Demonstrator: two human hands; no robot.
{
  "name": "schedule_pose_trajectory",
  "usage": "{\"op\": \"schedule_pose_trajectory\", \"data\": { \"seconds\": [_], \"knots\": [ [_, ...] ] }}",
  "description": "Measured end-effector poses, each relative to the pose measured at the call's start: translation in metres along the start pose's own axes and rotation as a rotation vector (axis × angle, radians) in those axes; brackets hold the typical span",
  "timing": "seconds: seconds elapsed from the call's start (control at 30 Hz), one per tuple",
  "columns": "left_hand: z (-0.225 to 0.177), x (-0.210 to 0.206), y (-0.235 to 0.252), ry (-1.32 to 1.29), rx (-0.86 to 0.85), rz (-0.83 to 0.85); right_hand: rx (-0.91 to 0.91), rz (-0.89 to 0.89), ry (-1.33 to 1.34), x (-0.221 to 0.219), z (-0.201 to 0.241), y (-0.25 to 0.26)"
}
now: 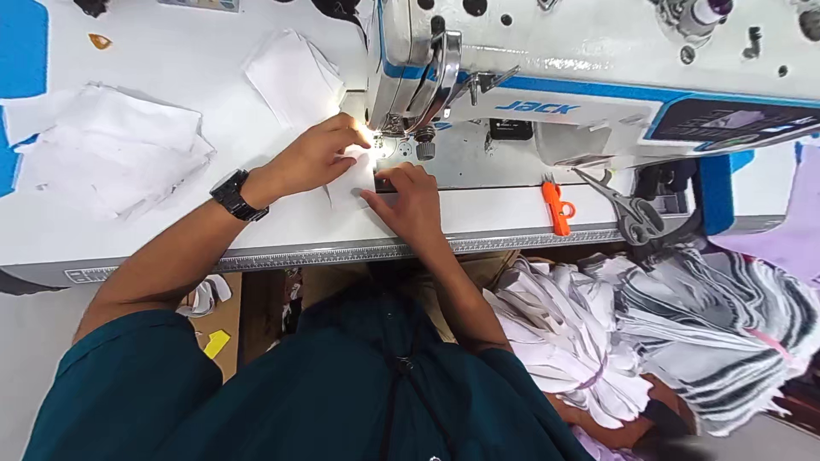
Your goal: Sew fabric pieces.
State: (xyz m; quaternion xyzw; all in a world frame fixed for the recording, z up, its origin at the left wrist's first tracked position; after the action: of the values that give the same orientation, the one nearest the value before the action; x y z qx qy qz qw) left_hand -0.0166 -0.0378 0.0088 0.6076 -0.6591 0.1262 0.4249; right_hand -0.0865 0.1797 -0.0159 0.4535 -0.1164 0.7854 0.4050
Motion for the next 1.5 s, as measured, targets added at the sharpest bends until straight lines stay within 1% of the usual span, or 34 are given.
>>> {"op": "schedule_pose_trajectory", "data": {
  "seconds": [0.1,0.17,0.23,0.33,0.4,0.47,0.53,0.57,0.67,0.7,0.77,0.8,0.87,0.93,0.97,1.0,1.03,1.07,1.1,1.13,1.17,1.2,1.27,1.33,1.5],
  "knots": [
    [0.007,-0.009,-0.002,0.117,-0.158,0.073,-0.064,-0.038,-0.064,-0.01,0.016,-0.005],
    [0.01,-0.011,-0.004,0.106,-0.181,0.139,-0.033,-0.029,-0.033,-0.014,0.018,-0.006],
    [0.01,-0.007,-0.003,0.034,-0.174,0.147,0.027,-0.001,0.069,-0.011,0.014,-0.006],
    [0.006,0.005,0.0,-0.254,-0.136,0.096,0.04,0.101,0.254,0.001,0.004,-0.007],
    [0.006,0.011,-0.003,-0.514,-0.05,0.086,-0.031,0.174,0.358,0.009,0.001,-0.008],
    [0.006,0.015,-0.005,-0.72,0.015,0.11,-0.107,0.214,0.464,0.012,0.0,-0.007],
    [0.006,0.023,-0.005,-0.778,0.02,0.133,-0.157,0.21,0.503,0.014,0.001,-0.008],
    [0.006,0.028,-0.005,-0.738,0.04,0.149,-0.171,0.202,0.498,0.014,0.001,-0.008],
    [0.007,0.05,-0.008,-0.535,0.19,0.197,-0.184,0.175,0.444,0.015,0.0,-0.008],
    [0.008,0.058,-0.01,-0.484,0.215,0.163,-0.188,0.165,0.421,0.014,-0.001,-0.008],
    [0.009,0.076,-0.015,-0.398,0.239,0.042,-0.199,0.152,0.362,0.016,-0.004,-0.007],
    [0.009,0.086,-0.018,-0.311,0.258,-0.013,-0.206,0.146,0.322,0.017,-0.005,-0.007],
    [0.009,0.101,-0.022,0.01,0.319,-0.083,-0.208,0.119,0.222,0.018,-0.007,-0.006],
    [0.008,0.101,-0.019,0.371,0.374,-0.098,-0.201,0.067,0.13,0.017,-0.009,-0.008],
    [0.007,0.096,-0.015,0.489,0.371,-0.093,-0.194,0.039,0.095,0.015,-0.01,-0.008],
    [0.006,0.085,-0.011,0.557,0.295,-0.097,-0.179,0.014,0.074,0.014,-0.011,-0.009],
    [0.003,0.07,-0.008,0.553,0.175,-0.094,-0.163,-0.006,0.064,0.012,-0.011,-0.01],
    [-0.001,0.053,-0.006,0.457,0.04,-0.077,-0.152,-0.022,0.058,0.011,-0.011,-0.011],
    [-0.004,0.034,-0.003,0.306,-0.08,-0.034,-0.143,-0.033,0.053,0.01,-0.01,-0.012],
    [-0.007,0.014,0.0,0.185,-0.157,0.037,-0.136,-0.043,0.05,0.009,-0.01,-0.014],
    [-0.009,-0.003,0.001,0.142,-0.198,0.105,-0.128,-0.057,0.047,0.008,-0.01,-0.015],
    [-0.009,-0.016,0.001,0.16,-0.224,0.139,-0.122,-0.069,0.041,0.008,-0.01,-0.017],
    [-0.005,-0.024,0.001,0.199,-0.225,0.15,-0.121,-0.074,0.025,0.008,-0.01,-0.02],
    [0.0,-0.02,0.002,0.2,-0.21,0.134,-0.131,-0.073,0.01,0.009,-0.009,-0.024],
    [0.002,-0.015,0.001,0.171,-0.154,0.172,-0.143,-0.102,-0.002,0.008,-0.009,-0.028]
  ]
}}
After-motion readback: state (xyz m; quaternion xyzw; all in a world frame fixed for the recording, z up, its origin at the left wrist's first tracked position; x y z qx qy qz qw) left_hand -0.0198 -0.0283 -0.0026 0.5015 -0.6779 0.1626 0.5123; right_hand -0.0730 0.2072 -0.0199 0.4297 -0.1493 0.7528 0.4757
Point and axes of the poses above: each hand's wrist, its own y-axis towards the middle knuckle, its own x-axis out of the back of the hand, z = x × y, the point moved 1 cm from there along y, towards the middle knuckle, and after that the axes turned 12 degrees about -x, right-handed, at the moved point
